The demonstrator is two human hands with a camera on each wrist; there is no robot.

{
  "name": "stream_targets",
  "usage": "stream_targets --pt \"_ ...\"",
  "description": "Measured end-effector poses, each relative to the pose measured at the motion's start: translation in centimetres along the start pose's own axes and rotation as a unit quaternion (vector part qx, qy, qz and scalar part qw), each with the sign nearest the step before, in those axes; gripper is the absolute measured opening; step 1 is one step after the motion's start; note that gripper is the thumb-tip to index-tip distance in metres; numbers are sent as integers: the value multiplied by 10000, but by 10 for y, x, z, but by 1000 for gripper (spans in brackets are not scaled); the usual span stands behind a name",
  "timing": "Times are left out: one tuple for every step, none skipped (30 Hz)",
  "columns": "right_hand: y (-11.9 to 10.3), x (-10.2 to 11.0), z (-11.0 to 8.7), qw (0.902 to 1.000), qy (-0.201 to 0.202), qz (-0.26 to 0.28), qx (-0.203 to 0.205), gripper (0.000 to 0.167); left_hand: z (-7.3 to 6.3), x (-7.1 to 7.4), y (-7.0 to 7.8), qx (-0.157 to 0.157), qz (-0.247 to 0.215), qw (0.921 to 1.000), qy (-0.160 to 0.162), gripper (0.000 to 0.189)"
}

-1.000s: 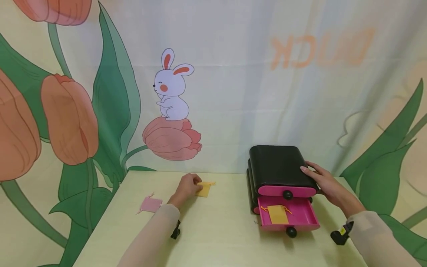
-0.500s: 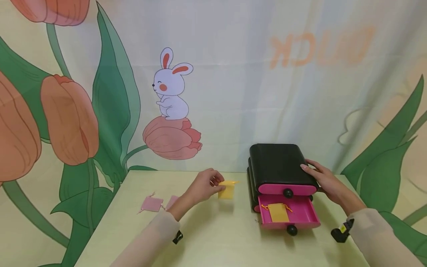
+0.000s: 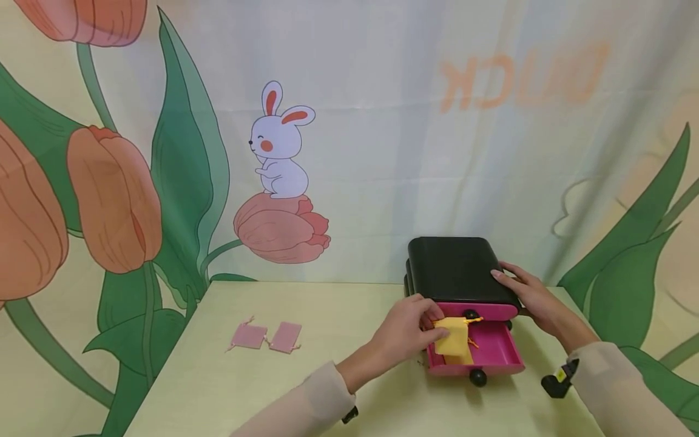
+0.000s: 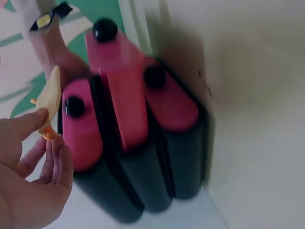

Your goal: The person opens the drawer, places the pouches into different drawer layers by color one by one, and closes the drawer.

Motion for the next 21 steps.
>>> stream_targets --pt "0 0 0 10000 9 -11 -12 91 2 -7 4 -15 15 10000 28 22" --pt "0 0 -1 10000 21 -18 -24 91 3 -14 7 -17 42 10000 52 21" --pt "0 0 -1 10000 18 -35 -19 91 5 -20 10 -9 89 9999 78 21" --pt "0 0 -1 10000 24 -44 -27 91 6 -26 13 25 102 9999 106 20" --pt "0 0 -1 10000 25 -50 -30 91 8 -32 15 72 127 9998 132 20" --pt "0 1 -1 10000 34 -40 -51 91 9 -37 18 133 157 9997 162 21" --pt "0 1 -1 10000 27 -36 -52 91 10 -42 19 197 186 9994 198 21" --pt "0 1 -1 10000 26 -37 -53 91 11 -47 21 259 248 9991 245 22" --pt "0 1 -1 10000 19 -42 -50 91 12 -51 22 324 312 9985 300 22" --pt "0 1 -1 10000 27 -38 -67 91 12 -54 23 385 351 9980 363 23" --pt "0 0 -1 10000 24 -39 -66 91 12 -58 23 440 418 9972 431 23" --pt "1 0 -1 10000 24 -39 -66 90 12 -61 23 492 470 9964 503 24" --pt "0 0 -1 10000 23 -54 -59 90 12 -63 23 545 526 9954 582 24" --pt "0 0 -1 10000 32 -53 -67 90 12 -65 22 602 557 9944 662 24" --pt "0 0 -1 10000 26 -54 -68 90 12 -67 21 651 566 9935 741 25" --pt "0 0 -1 10000 17 -45 -67 90 12 -69 20 704 548 9927 809 25" --pt "0 0 -1 10000 11 -48 -60 90 12 -72 19 754 522 9920 873 26" --pt "1 0 -1 10000 16 -45 -67 91 12 -74 18 797 492 9912 935 26" --pt "1 0 -1 10000 21 -47 -73 91 12 -76 16 820 476 9905 992 27" --pt "1 0 -1 10000 28 -36 -77 91 12 -78 15 835 474 9900 1030 28" --pt "1 0 -1 10000 28 -29 -80 91 12 -80 14 841 475 9897 1054 28"
Point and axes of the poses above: each hand's wrist, its own z-axis towards the middle knuckle, its own x-axis out of the back of the hand, y = z × x, the point moved 4 cm from there along z, towards the middle knuckle, and after that the axes turned 2 degrees about -x, right-handed, at the moved point
